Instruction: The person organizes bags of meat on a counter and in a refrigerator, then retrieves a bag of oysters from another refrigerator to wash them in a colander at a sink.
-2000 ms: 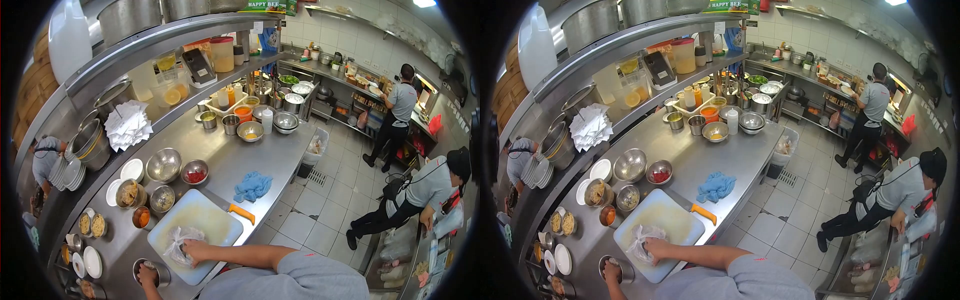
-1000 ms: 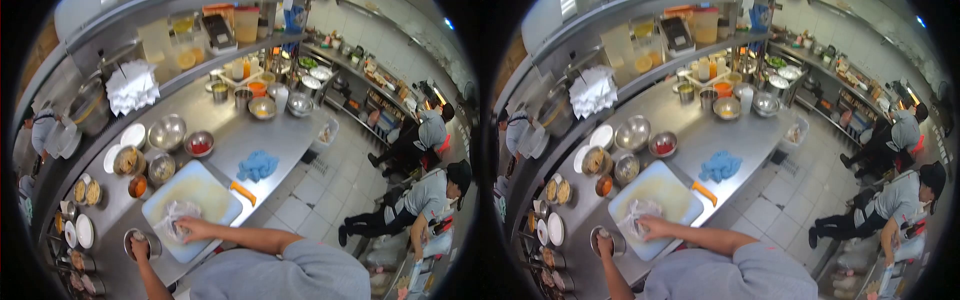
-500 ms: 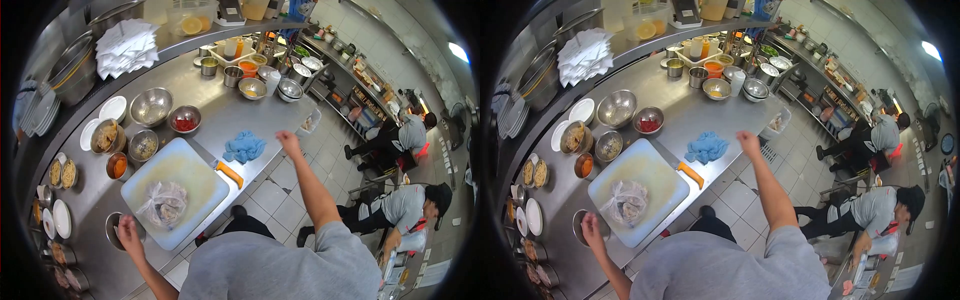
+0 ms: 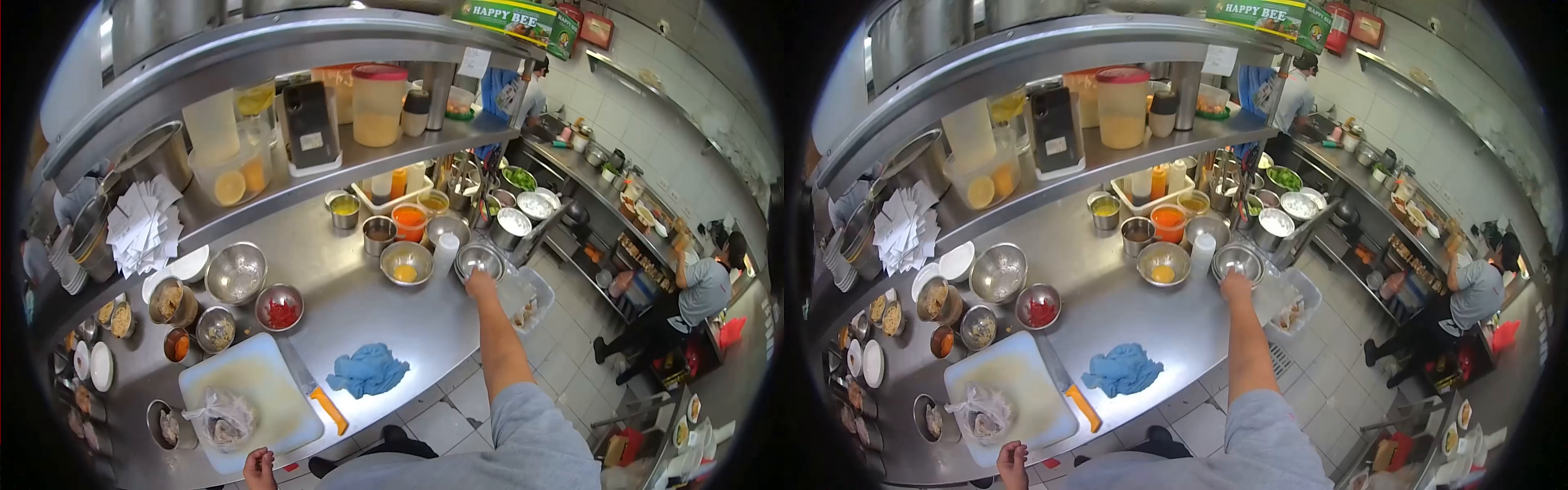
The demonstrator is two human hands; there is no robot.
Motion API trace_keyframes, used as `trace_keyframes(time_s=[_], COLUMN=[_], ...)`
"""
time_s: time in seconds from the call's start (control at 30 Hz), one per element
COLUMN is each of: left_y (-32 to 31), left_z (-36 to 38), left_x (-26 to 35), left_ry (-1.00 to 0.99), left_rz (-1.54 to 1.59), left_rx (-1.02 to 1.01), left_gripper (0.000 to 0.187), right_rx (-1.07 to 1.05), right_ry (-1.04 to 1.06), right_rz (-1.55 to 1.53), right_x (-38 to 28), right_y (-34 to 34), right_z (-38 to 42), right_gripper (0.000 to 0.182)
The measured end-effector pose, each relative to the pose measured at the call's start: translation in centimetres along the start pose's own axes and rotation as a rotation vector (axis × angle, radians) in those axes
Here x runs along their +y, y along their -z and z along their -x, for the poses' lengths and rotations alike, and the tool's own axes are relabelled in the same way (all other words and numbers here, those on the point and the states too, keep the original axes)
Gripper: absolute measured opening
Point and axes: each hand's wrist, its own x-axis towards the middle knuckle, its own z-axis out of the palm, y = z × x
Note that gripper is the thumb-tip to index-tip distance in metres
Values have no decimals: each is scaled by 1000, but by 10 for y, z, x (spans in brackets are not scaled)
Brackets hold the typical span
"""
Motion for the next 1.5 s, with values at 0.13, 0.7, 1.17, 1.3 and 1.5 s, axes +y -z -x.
trace_keyframes(time_s=[0.13, 0.7, 1.17, 1.3, 1.5], left_y=[-23, -72, 54, 132, 233], left_z=[4, 20, 136, 199, 284], left_x=[13, 10, -157, -222, -299], left_ry=[36, 30, 115, 218, 407], left_rz=[3, 241, 231, 293, 837], left_rx=[-21, -85, 84, 240, 246], left_gripper=[30, 17, 33, 31, 44], right_rx=[-325, -48, -1454, -1470, -1912], right_ry=[43, -431, 113, 546, 1210], right_rz=[168, -1503, -1124, -810, -619], right_x=[15, 47, -252, -335, -485], right_y=[1, 91, 96, 128, 166], right_z=[-28, -35, 367, 438, 636], right_gripper=[32, 42, 38, 33, 25])
